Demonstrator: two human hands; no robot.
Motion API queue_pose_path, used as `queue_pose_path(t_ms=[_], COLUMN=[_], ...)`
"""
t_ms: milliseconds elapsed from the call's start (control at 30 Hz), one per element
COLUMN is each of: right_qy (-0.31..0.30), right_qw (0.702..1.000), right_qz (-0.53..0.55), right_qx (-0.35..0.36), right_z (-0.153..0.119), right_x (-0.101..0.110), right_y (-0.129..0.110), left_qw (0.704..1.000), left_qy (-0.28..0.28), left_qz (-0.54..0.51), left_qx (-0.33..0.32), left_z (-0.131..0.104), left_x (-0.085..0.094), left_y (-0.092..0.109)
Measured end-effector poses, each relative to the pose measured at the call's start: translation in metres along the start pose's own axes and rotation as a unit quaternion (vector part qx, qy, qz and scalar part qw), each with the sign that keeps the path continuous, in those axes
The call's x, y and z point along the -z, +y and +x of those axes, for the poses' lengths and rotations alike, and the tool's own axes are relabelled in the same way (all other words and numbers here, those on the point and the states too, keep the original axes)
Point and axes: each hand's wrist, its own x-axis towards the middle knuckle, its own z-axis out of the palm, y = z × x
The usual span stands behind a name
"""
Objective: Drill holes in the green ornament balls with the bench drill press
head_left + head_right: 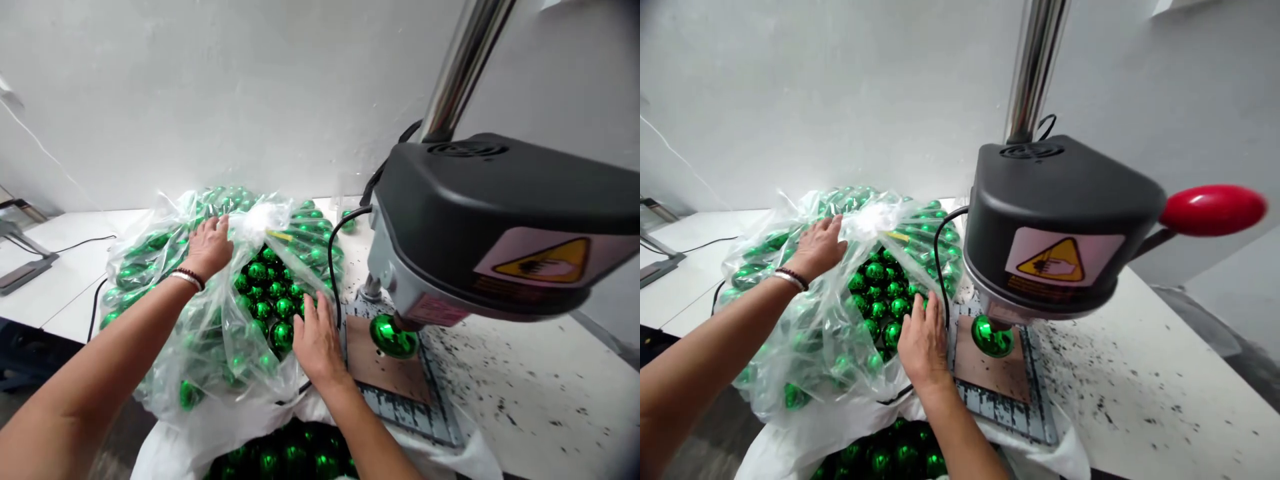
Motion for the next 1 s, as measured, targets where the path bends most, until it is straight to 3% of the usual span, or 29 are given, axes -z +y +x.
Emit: queue_pose_path(t_ms=[67,133,200,267,433,533,667,733,800,933,1000], right_qy=[-0.024,-0.052,-0.078,-0.093,-0.056,-0.068,-0.082,-0.068,-0.055,-0.031,-0.007], right_qw=[0.999,0.996,0.992,0.991,0.996,0.993,0.987,0.983,0.979,0.972,0.983], right_qz=[0.008,0.020,0.037,0.050,0.061,0.089,0.134,0.150,0.161,0.163,0.158], right_qx=[0.030,0.064,0.088,0.085,-0.036,-0.024,0.045,0.075,0.112,0.164,0.098], right_z=[0.005,0.018,0.040,0.066,0.108,0.107,0.076,0.047,0.011,-0.057,-0.075], right_x=[0.005,0.006,0.002,-0.004,-0.010,-0.003,0.028,0.054,0.082,0.128,0.144], right_y=[-0.008,-0.015,-0.018,-0.013,0.013,0.012,-0.006,-0.008,0.001,0.042,0.065], left_qw=[0.996,0.985,0.959,0.929,0.935,0.939,0.945,0.947,0.955,0.974,0.970], left_qy=[0.066,0.073,0.005,-0.072,-0.149,-0.135,-0.172,-0.212,-0.212,-0.139,-0.082], left_qz=[-0.001,-0.003,-0.013,-0.017,-0.010,-0.049,-0.081,-0.104,-0.139,-0.169,-0.221], left_qx=[-0.067,-0.155,-0.281,-0.362,-0.321,-0.312,-0.266,-0.218,-0.154,-0.057,-0.057], left_z=[-0.022,-0.044,-0.062,-0.077,-0.102,-0.118,-0.141,-0.150,-0.159,-0.180,-0.189], left_x=[0.013,0.026,0.030,0.022,-0.004,0.002,0.004,-0.007,-0.020,-0.035,-0.036], left_y=[0.020,0.032,0.032,0.021,-0.012,0.009,0.075,0.101,0.117,0.135,0.146])
